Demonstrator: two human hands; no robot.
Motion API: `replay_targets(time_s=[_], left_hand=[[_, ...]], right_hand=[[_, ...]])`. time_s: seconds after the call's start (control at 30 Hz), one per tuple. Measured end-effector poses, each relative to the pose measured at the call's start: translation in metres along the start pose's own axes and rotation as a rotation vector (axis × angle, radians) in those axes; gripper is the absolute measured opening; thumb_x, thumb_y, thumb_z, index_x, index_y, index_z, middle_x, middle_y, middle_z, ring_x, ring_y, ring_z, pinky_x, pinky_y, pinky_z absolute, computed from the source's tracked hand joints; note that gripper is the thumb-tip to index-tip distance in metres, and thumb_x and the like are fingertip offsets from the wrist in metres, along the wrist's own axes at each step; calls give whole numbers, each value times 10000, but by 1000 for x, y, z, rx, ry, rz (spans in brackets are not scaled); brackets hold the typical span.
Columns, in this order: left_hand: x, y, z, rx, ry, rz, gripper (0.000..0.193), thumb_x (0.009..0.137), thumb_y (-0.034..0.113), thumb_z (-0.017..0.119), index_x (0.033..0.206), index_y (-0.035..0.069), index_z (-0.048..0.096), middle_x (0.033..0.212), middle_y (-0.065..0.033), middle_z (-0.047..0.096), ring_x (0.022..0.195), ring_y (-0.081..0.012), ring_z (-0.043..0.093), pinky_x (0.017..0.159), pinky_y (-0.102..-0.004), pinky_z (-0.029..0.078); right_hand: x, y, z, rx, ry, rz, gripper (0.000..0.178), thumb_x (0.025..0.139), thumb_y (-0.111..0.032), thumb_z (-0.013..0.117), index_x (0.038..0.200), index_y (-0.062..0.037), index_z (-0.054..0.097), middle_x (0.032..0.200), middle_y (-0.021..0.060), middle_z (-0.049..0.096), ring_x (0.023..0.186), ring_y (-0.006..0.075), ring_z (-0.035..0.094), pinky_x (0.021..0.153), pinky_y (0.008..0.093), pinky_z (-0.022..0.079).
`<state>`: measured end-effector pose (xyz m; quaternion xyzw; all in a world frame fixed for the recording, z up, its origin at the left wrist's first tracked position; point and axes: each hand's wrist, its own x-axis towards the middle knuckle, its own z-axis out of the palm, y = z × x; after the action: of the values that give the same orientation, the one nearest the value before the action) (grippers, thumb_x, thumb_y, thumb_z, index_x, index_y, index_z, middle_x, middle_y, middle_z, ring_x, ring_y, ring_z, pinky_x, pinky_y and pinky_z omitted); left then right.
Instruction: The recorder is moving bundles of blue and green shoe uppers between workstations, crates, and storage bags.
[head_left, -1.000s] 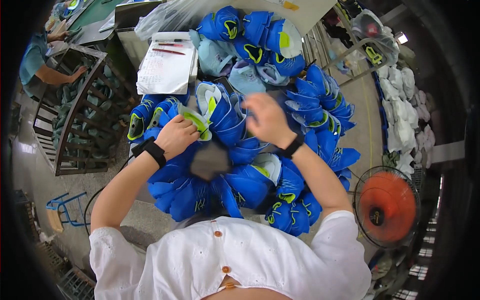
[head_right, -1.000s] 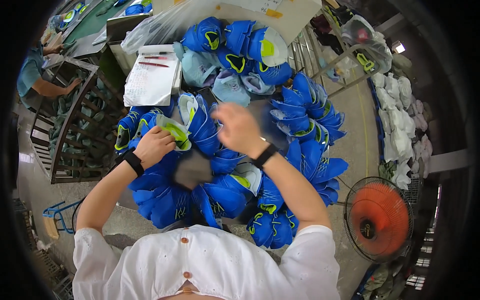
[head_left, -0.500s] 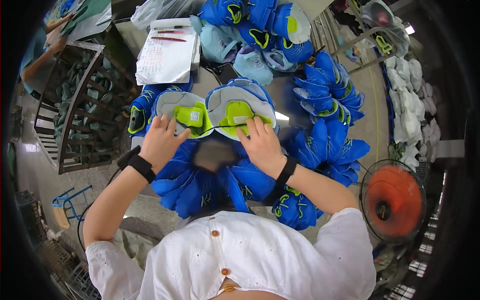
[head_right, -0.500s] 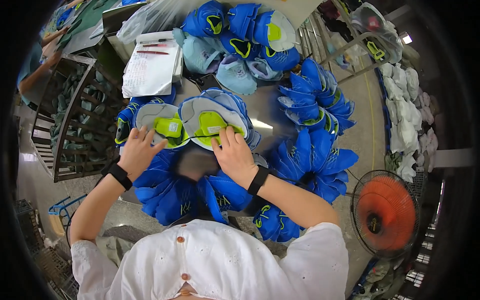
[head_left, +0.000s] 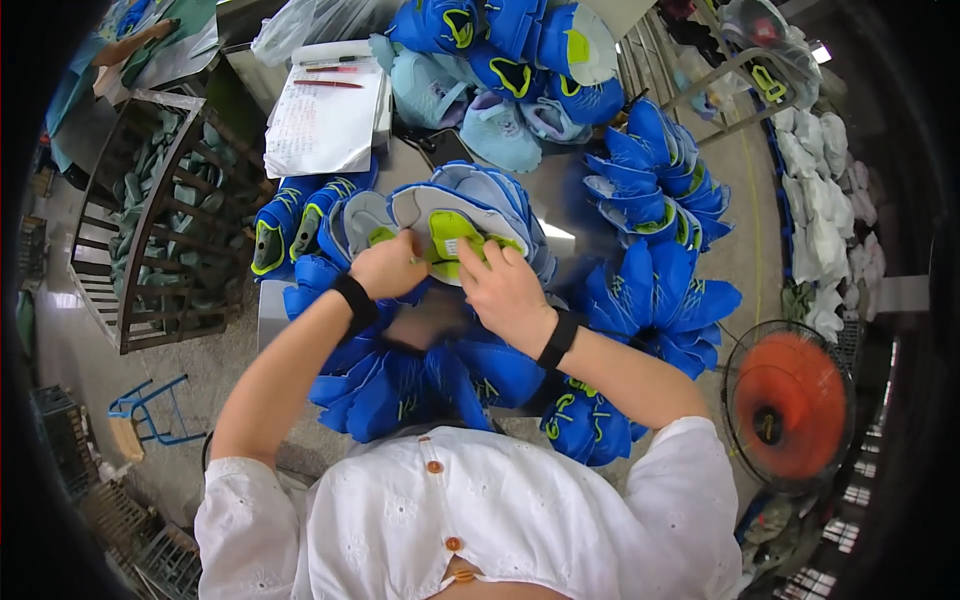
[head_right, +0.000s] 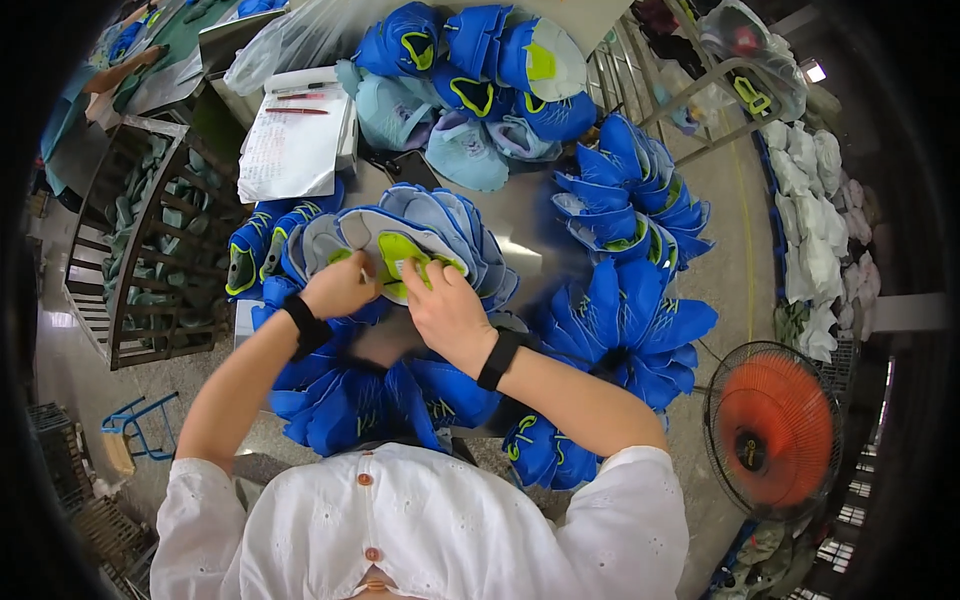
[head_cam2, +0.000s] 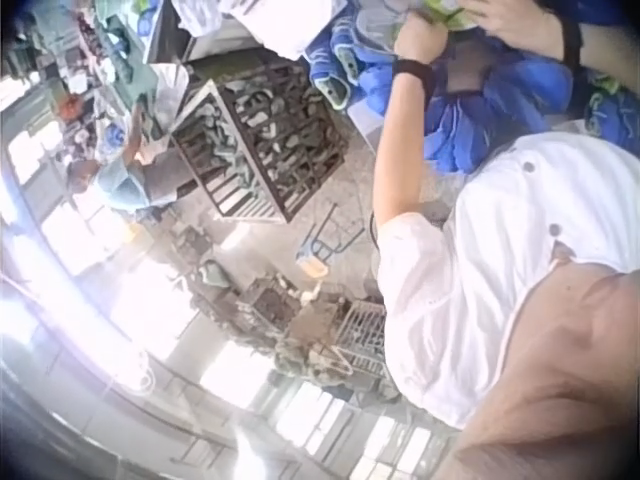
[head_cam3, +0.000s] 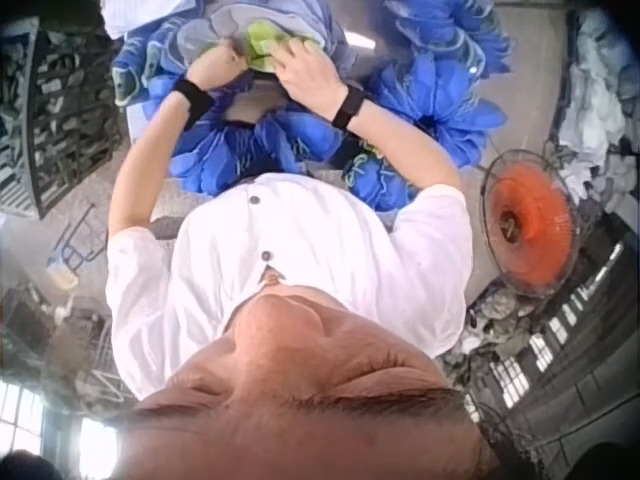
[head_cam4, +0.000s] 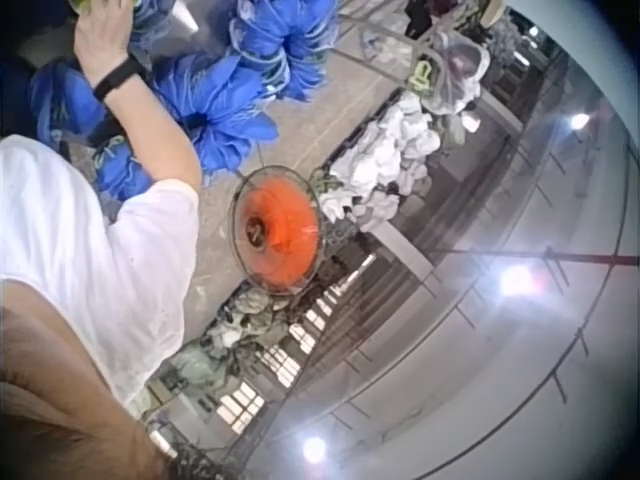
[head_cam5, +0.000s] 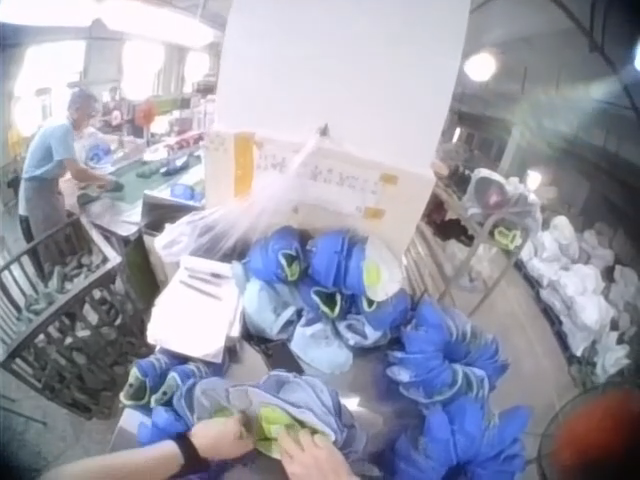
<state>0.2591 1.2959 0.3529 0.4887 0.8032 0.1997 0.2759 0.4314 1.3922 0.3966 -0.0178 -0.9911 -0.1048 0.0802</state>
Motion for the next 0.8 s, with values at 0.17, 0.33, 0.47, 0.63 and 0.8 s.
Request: replay_targets(time_s=[0.17,0.33,0.47,0.63,0.8], left_hand=[[6,23,-22,96,-360,58,313,790,251,540,704,-41,614,604,-144,599,602,-278,599,593,-370,463],[-37,10,-30,-1077,76,-189,261,765,163,531,539,39,490,528,1,438,489,-89,373,481,-269,282],[-42,-21,-35,-1317,149,-109,255,793,91,477,545,47,436,515,0,373,508,-91,332,524,-251,273],[-38,-12,-33,-1183,108,-96,243,803,108,483,578,19,515,547,-20,476,540,-85,348,541,-242,282],[-37,4,-36,-978,-31,63,237,836,153,492,777,-5,657,752,-9,633,608,-48,366,562,-212,283]], right_hand=[[29,-2,-9,73,-188,-43,192,669,-166,555,760,-28,653,1173,127,488,699,224,548,623,317,417],[20,28,-12,234,-373,1,150,630,-185,613,701,-57,645,1176,139,493,656,225,616,554,338,482],[17,13,-11,198,-297,-4,152,637,-222,636,672,-74,639,1149,145,506,638,241,613,562,355,487],[27,29,-13,347,-466,11,221,770,-240,571,677,-51,638,1176,124,508,662,282,614,593,396,489],[45,37,9,412,-342,73,137,763,-168,550,850,-169,656,1023,86,538,697,280,608,607,418,483]])
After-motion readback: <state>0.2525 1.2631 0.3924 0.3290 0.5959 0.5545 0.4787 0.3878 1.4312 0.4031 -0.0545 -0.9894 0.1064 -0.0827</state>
